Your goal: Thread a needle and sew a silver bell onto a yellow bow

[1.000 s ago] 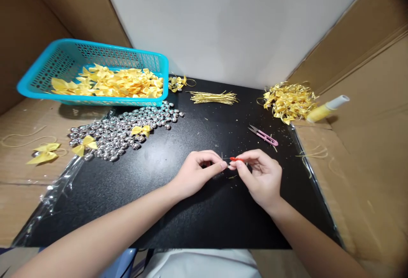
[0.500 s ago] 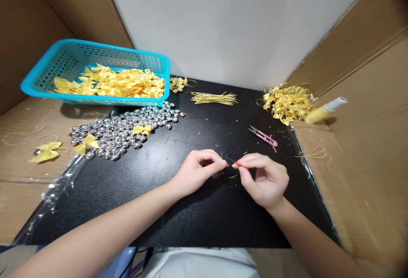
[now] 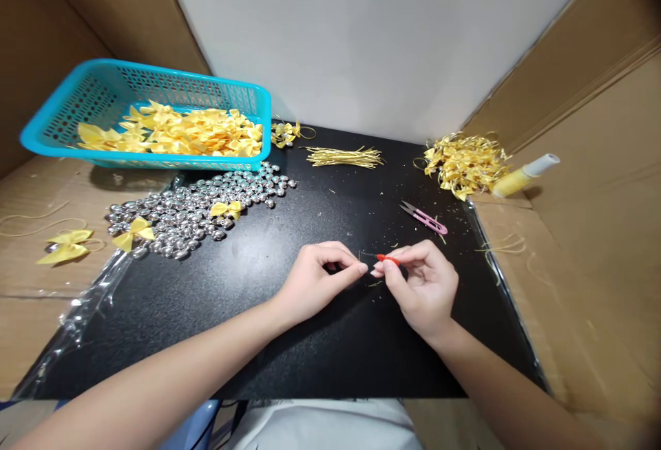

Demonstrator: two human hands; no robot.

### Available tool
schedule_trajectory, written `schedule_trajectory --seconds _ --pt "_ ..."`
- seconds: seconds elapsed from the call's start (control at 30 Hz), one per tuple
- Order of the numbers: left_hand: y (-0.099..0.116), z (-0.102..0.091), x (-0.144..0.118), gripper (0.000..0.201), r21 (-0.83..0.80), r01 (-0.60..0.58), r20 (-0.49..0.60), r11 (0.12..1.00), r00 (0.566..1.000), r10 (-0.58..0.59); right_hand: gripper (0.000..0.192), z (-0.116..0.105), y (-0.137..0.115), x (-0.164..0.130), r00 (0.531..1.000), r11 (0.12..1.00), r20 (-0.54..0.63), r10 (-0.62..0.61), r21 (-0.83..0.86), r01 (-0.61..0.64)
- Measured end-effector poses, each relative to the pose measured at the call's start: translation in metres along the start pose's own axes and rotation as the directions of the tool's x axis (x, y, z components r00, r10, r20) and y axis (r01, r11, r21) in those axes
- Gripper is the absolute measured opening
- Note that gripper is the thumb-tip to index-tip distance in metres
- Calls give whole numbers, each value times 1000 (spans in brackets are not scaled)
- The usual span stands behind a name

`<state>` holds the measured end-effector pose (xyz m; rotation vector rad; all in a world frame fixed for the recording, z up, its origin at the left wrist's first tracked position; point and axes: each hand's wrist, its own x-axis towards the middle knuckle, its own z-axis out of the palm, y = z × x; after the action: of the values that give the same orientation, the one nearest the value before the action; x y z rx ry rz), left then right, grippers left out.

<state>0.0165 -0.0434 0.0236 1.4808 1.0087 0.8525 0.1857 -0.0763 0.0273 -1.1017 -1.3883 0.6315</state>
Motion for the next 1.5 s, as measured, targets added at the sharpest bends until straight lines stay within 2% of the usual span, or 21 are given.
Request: schedule_trajectory --seconds 1.17,1.5 --pt "-1 0 0 16 14 -9 9 1000 1000 8 11 1 3 -1 1000 998 -4 2 -60 -2" --pt "-1 1 -1 14 55 -49 3 997 999 49 12 3 4 -3 1000 997 12 -6 -82 7"
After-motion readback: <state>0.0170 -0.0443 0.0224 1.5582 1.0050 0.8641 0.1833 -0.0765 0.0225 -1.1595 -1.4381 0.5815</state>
